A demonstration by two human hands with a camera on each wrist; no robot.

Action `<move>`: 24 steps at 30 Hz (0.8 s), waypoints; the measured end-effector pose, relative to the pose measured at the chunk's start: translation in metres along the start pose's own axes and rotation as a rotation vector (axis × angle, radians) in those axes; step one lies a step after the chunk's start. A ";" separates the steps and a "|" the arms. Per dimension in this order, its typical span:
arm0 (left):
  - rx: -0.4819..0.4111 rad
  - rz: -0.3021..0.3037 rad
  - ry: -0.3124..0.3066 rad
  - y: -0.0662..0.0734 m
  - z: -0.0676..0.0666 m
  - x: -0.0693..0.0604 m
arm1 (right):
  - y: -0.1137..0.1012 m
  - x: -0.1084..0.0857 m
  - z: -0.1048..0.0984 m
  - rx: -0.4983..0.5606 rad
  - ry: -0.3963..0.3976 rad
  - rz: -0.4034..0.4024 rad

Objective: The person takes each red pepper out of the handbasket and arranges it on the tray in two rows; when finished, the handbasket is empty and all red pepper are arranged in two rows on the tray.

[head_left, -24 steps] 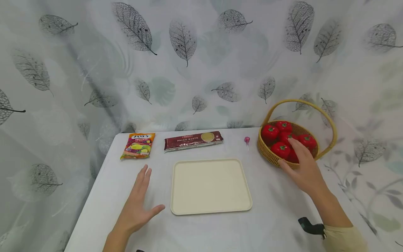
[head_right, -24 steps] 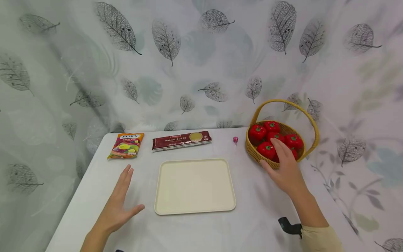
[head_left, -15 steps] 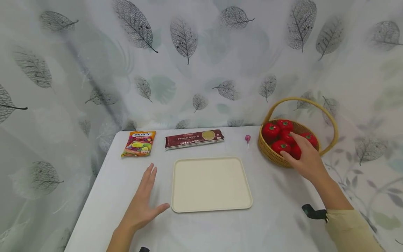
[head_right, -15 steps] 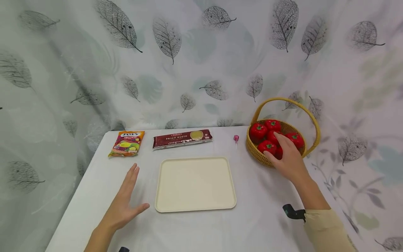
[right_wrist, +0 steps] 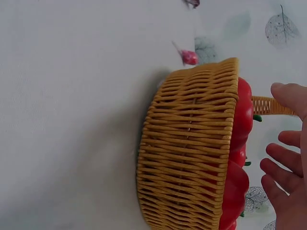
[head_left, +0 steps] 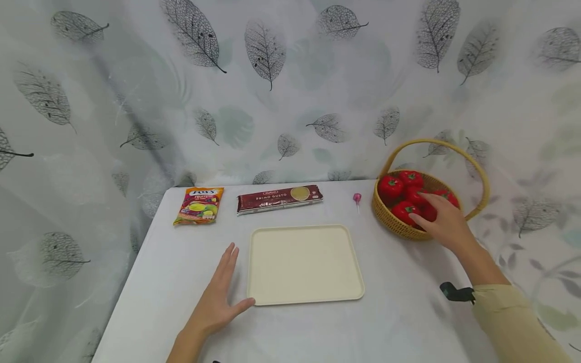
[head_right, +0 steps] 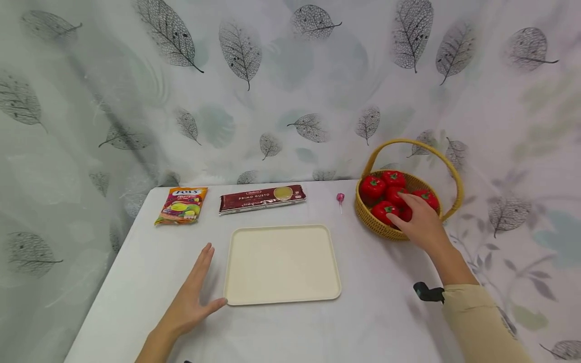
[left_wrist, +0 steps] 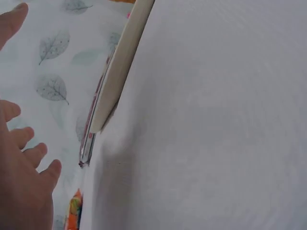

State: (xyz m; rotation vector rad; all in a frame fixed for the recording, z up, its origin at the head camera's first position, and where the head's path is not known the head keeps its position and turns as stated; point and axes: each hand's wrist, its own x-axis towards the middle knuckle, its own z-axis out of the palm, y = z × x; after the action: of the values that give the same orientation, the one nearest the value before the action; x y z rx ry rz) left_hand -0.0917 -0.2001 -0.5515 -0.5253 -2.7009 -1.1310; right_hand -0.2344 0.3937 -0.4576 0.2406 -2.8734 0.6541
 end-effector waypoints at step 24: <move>0.144 -0.014 -0.081 -0.017 0.024 -0.002 | 0.001 0.015 0.012 -0.071 -0.155 0.038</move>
State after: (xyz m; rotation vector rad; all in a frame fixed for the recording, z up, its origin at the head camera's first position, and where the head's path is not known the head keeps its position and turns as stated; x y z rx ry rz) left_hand -0.0968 -0.1942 -0.5796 -0.5418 -2.8321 -0.9274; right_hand -0.2509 0.3880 -0.4654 0.2362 -3.0503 0.5614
